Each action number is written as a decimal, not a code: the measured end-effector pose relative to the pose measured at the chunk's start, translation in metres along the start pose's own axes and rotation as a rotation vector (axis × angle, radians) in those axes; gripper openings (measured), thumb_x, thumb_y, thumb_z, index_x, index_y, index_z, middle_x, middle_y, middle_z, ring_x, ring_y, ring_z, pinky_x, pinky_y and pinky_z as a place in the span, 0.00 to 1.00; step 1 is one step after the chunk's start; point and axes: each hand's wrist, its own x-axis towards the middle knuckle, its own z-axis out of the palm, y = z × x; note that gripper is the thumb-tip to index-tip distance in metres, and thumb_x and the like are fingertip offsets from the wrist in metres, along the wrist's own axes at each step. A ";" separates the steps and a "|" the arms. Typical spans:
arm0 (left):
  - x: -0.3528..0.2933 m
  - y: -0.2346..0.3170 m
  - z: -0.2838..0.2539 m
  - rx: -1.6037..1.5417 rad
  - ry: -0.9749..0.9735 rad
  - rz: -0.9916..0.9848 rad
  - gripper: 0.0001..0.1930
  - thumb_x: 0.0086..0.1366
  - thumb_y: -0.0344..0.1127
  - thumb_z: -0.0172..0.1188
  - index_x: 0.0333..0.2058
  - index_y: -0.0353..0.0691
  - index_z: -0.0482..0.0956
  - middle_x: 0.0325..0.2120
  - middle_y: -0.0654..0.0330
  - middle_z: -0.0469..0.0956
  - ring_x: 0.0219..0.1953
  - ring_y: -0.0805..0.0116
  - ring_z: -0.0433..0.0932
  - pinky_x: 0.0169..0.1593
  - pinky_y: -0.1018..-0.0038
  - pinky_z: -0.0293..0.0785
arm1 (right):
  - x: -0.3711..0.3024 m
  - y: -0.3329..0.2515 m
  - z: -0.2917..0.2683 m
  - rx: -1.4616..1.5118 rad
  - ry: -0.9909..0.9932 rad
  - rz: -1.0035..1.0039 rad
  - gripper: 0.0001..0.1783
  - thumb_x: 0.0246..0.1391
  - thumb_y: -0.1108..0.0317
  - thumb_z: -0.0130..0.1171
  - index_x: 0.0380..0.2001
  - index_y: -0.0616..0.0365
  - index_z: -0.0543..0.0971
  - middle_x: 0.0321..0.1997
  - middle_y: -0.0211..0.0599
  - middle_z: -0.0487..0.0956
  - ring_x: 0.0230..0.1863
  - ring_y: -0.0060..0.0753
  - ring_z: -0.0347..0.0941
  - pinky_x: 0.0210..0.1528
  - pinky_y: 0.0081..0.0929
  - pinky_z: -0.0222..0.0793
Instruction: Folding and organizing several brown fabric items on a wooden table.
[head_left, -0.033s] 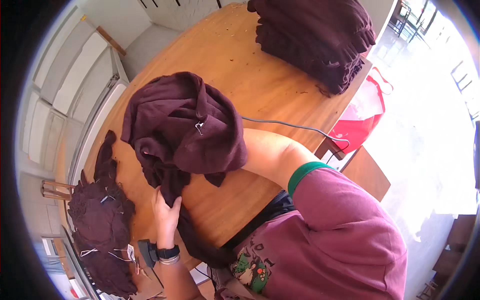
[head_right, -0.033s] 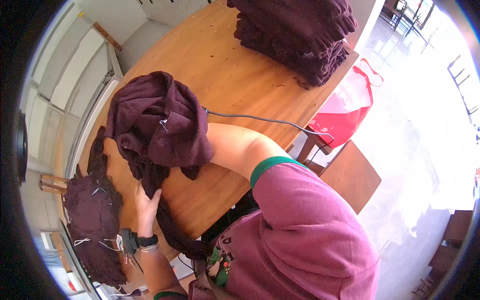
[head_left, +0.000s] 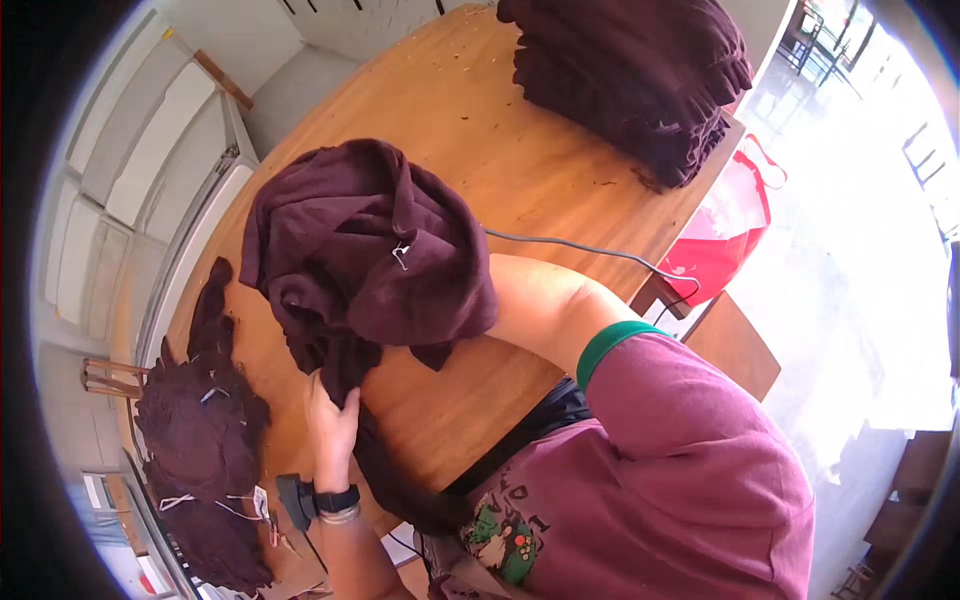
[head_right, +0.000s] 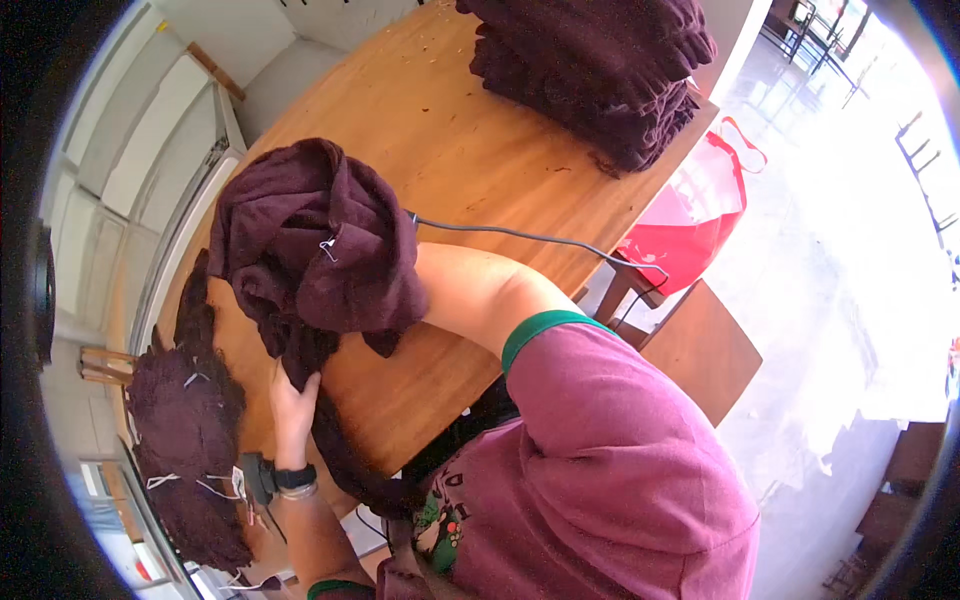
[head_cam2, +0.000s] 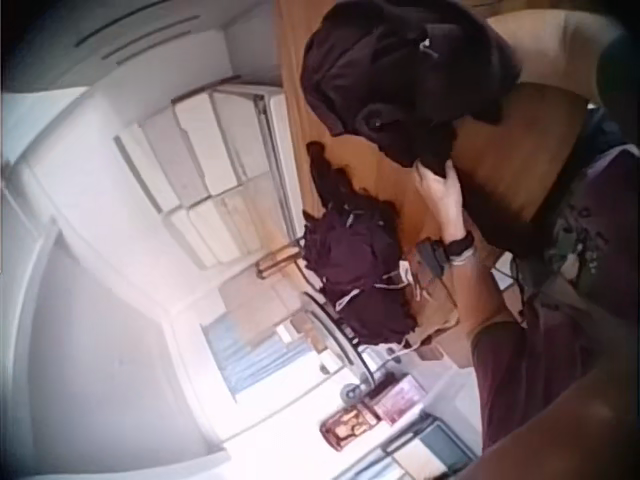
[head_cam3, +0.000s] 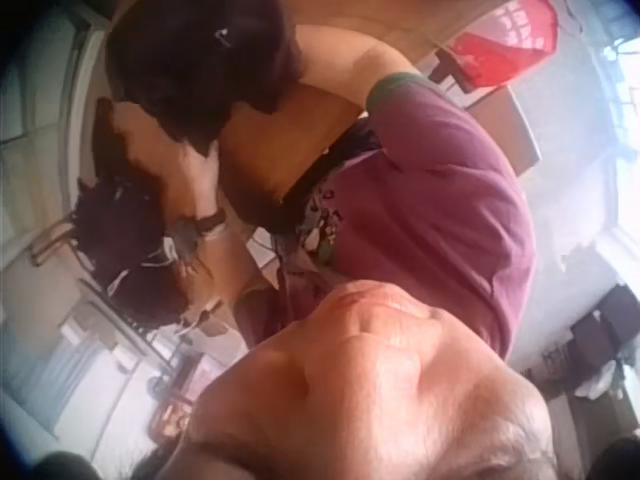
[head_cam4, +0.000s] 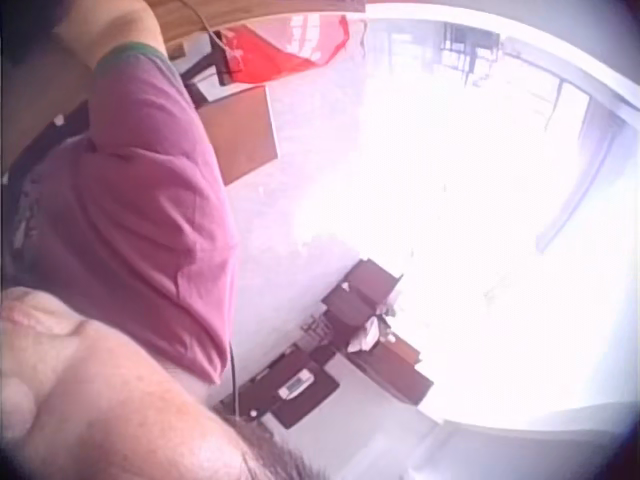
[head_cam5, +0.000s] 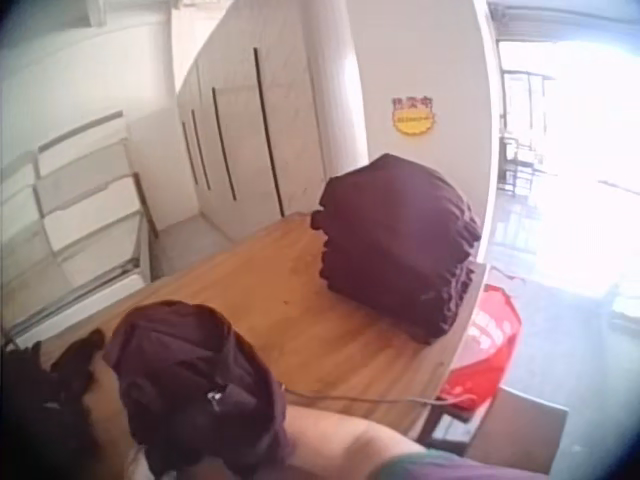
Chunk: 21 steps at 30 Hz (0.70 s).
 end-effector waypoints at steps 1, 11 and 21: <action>0.003 -0.001 0.003 0.005 0.058 0.006 0.20 0.55 0.27 0.60 0.47 0.30 0.70 0.45 0.49 0.74 0.49 0.56 0.73 0.54 0.65 0.67 | -0.002 0.003 0.001 -0.015 -0.016 0.009 0.22 0.60 0.50 0.48 0.41 0.58 0.77 0.30 0.31 0.81 0.31 0.28 0.77 0.32 0.28 0.71; 0.046 -0.058 -0.078 -0.577 0.743 -0.069 0.15 0.57 0.20 0.46 0.43 0.32 0.73 0.41 0.57 0.75 0.44 0.67 0.74 0.53 0.73 0.67 | -0.026 0.069 -0.003 -0.112 -0.060 0.067 0.24 0.59 0.48 0.48 0.42 0.58 0.78 0.30 0.32 0.81 0.33 0.31 0.77 0.34 0.31 0.72; 0.054 -0.029 -0.038 -0.548 0.757 -0.091 0.15 0.57 0.25 0.49 0.45 0.34 0.72 0.41 0.50 0.76 0.47 0.59 0.75 0.54 0.69 0.67 | -0.079 0.075 -0.044 0.871 0.212 0.048 0.33 0.52 0.44 0.58 0.47 0.66 0.75 0.43 0.45 0.80 0.39 0.45 0.76 0.41 0.40 0.71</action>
